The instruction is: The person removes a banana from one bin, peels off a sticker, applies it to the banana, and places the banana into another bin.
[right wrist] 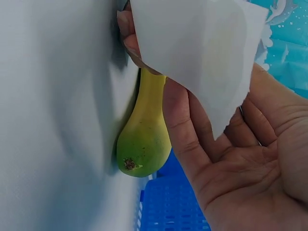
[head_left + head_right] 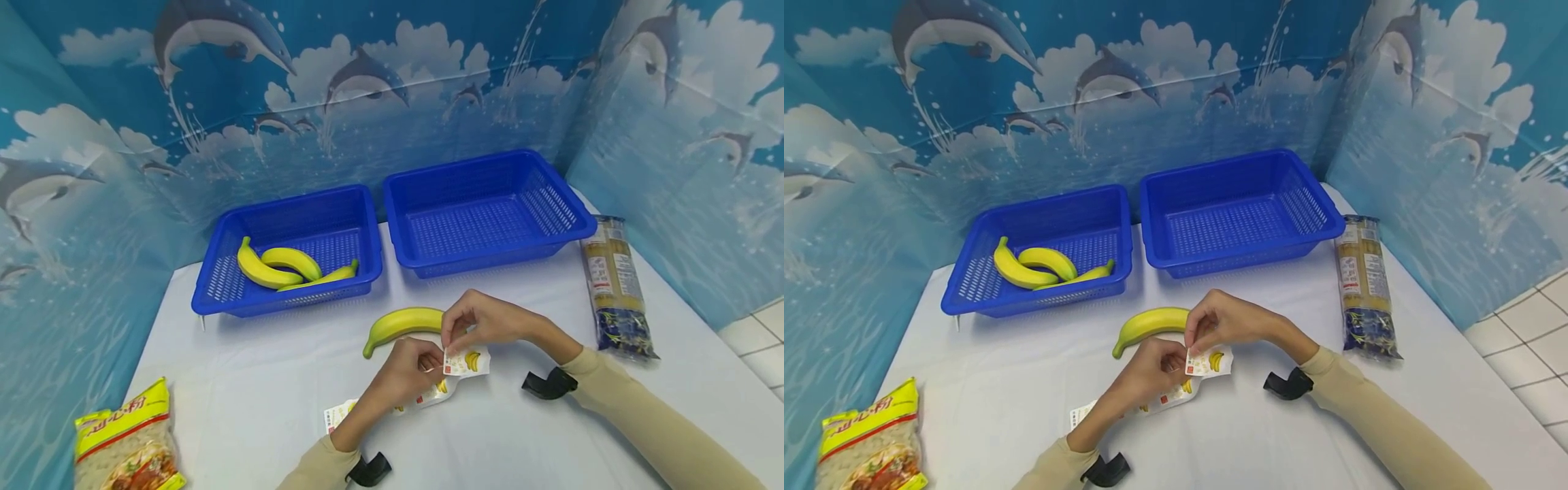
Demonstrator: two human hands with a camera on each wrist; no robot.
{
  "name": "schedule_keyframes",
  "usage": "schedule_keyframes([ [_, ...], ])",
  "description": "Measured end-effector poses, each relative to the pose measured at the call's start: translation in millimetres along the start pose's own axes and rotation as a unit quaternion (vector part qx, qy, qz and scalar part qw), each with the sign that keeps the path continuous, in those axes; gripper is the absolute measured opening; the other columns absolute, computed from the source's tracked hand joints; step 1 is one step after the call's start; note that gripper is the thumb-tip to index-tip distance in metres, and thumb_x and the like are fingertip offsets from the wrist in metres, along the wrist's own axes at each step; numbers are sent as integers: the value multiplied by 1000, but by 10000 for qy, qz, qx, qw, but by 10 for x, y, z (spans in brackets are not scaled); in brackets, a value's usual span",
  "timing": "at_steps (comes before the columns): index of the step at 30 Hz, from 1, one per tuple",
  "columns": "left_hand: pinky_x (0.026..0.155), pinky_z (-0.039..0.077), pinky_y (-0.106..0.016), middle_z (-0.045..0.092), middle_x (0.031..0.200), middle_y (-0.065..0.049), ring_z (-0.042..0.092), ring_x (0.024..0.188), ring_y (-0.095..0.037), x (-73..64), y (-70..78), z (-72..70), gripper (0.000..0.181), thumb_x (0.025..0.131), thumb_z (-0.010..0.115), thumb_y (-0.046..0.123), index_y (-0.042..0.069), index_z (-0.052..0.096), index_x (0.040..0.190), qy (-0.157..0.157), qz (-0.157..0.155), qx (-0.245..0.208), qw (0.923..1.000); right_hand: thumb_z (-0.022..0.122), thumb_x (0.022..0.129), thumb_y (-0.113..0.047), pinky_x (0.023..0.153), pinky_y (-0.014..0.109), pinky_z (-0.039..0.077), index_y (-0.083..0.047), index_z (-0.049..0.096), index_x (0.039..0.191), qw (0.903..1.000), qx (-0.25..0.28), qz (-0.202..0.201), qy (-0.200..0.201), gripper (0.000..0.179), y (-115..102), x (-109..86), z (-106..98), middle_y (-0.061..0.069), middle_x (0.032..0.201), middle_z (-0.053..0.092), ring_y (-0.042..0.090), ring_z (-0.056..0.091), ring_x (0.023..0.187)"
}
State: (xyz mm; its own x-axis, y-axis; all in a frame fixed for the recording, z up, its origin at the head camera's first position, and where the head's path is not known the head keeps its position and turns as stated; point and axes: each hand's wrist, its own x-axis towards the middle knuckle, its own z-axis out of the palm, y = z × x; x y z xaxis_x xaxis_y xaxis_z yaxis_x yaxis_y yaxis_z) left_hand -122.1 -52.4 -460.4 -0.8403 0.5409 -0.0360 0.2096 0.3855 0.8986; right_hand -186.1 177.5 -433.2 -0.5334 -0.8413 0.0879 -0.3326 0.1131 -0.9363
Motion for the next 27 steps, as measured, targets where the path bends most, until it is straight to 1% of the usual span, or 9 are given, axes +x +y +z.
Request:
schedule_keyframes([
  [4, 49, 48, -17, 68, 76, 1, 55, 55, -2, -9, -20, 34, 9, 90, 76, -10, -2, 75, 91, 18, 28, 135, 9999, 85, 91, -1, 73, 29, 64, -2, 80, 93, 9999, 55, 60, 69, 5, 5, 22, 19, 7, 89, 79, 13, 72, 77],
  [8, 59, 46, -14, 65, 73, 4, 51, 64, 2, -18, -23, 75, 10, 89, 79, -8, 1, 76, 88, 198, 250, 693, 9971, 84, 90, 3, 72, 27, 64, 0, 81, 94, 9995, 157, 100, 237, 6, 13, 27, 25, 7, 89, 79, 11, 71, 77],
  [11, 60, 42, -14, 68, 74, 3, 47, 67, 3, -33, -7, 91, 10, 90, 78, -6, 4, 78, 92, 299, 509, 1067, 9925, 83, 90, 6, 73, 27, 64, 3, 81, 95, 9989, 305, 28, 344, 7, 19, 35, 22, 13, 90, 79, 12, 72, 79],
  [15, 58, 41, -15, 70, 78, 7, 46, 70, 2, -47, -83, 135, 16, 91, 75, -6, 7, 80, 99, 371, 796, 1587, 9834, 80, 92, 7, 78, 29, 65, 6, 80, 100, 9983, 535, -88, 225, 8, 45, 52, 26, 22, 95, 78, 15, 73, 84],
  [19, 60, 44, -14, 68, 78, 8, 48, 70, 2, -65, -46, 133, 17, 89, 76, -6, 6, 81, 100, 410, 724, 1617, 9833, 78, 93, 8, 82, 32, 66, 8, 80, 103, 9978, 618, -157, 169, 10, 65, 62, 28, 22, 98, 77, 17, 74, 87],
  [20, 60, 45, -14, 68, 78, 10, 49, 71, 3, -54, -87, 146, 18, 89, 76, -5, 7, 81, 102, 458, 810, 1689, 9812, 78, 93, 9, 82, 31, 66, 8, 80, 103, 9978, 622, -162, 179, 11, 67, 60, 26, 22, 98, 77, 17, 73, 87],
  [22, 63, 47, -14, 70, 80, 9, 51, 72, 2, -52, -34, 134, 17, 89, 77, -4, 6, 81, 103, 432, 687, 1640, 9831, 78, 92, 10, 82, 31, 66, 8, 79, 103, 9977, 632, -168, 196, 11, 67, 55, 23, 23, 98, 77, 17, 73, 87],
  [24, 64, 47, -12, 68, 80, 12, 51, 73, 3, -31, -81, 150, 18, 90, 77, -3, 8, 81, 104, 436, 627, 1685, 9827, 78, 92, 9, 81, 30, 65, 9, 79, 104, 9977, 637, -125, 214, 12, 65, 52, 23, 23, 98, 77, 16, 73, 86],
  [27, 61, 44, -11, 62, 76, 18, 49, 70, 4, 33, -299, 199, 17, 91, 79, 2, 15, 81, 101, 391, 503, 1787, 9818, 78, 92, 9, 79, 28, 65, 9, 78, 105, 9975, 651, -107, 260, 12, 65, 52, 24, 24, 98, 78, 15, 73, 85],
])
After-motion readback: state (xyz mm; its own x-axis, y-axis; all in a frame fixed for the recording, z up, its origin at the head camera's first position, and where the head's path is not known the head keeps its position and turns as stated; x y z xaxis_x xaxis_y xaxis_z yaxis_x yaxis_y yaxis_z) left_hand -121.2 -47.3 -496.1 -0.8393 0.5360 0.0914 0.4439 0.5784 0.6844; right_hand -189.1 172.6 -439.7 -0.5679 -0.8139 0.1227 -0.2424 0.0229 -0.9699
